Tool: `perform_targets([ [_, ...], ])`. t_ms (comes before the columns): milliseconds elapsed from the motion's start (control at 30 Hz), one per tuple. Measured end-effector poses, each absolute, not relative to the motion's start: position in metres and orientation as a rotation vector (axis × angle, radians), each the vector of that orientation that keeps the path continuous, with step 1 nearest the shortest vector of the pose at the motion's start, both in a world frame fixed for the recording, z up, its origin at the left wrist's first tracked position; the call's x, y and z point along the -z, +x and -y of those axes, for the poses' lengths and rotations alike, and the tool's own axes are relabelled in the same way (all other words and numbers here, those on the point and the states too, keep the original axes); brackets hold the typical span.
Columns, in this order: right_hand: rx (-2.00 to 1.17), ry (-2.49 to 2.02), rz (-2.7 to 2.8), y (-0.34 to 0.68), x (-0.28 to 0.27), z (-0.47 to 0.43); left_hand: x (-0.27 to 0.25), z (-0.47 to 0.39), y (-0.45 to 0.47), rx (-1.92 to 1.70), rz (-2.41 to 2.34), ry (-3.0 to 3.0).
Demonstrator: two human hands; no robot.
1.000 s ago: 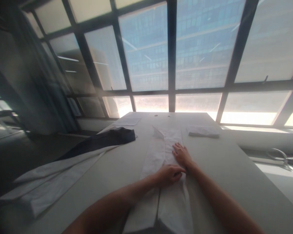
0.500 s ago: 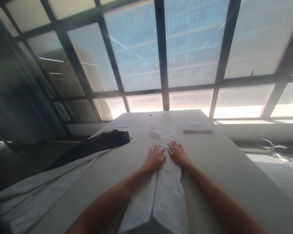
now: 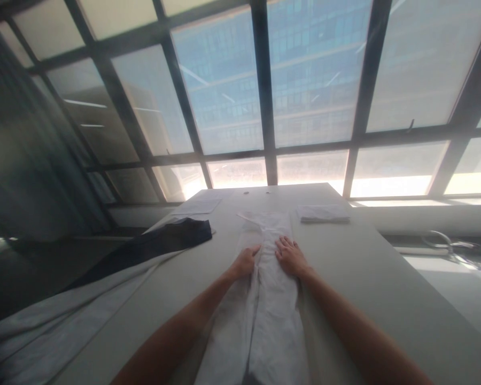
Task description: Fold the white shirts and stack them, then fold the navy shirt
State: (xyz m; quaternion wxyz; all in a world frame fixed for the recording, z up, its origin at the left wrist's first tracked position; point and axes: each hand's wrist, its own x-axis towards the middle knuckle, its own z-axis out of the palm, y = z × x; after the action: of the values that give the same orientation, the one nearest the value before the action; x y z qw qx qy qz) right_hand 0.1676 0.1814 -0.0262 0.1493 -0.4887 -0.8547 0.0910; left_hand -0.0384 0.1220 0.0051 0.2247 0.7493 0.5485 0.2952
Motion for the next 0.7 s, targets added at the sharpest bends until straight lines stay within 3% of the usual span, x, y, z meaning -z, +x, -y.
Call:
perform_targets([
  [167, -0.266, -1.396, 2.456, 0.167, 0.025, -0.180, -0.001, -0.122, -0.042, -0.940, -1.630, 2.017],
  [400, -0.273, -1.414, 2.462, 0.167, 0.024, -0.180, 0.024, -0.119, -0.018, -0.602, -1.865, 2.226],
  [700, -0.282, -1.425, 2.444, 0.166, 0.023, -0.178, 0.000, -0.202, -0.040, -0.560, -2.219, 1.981],
])
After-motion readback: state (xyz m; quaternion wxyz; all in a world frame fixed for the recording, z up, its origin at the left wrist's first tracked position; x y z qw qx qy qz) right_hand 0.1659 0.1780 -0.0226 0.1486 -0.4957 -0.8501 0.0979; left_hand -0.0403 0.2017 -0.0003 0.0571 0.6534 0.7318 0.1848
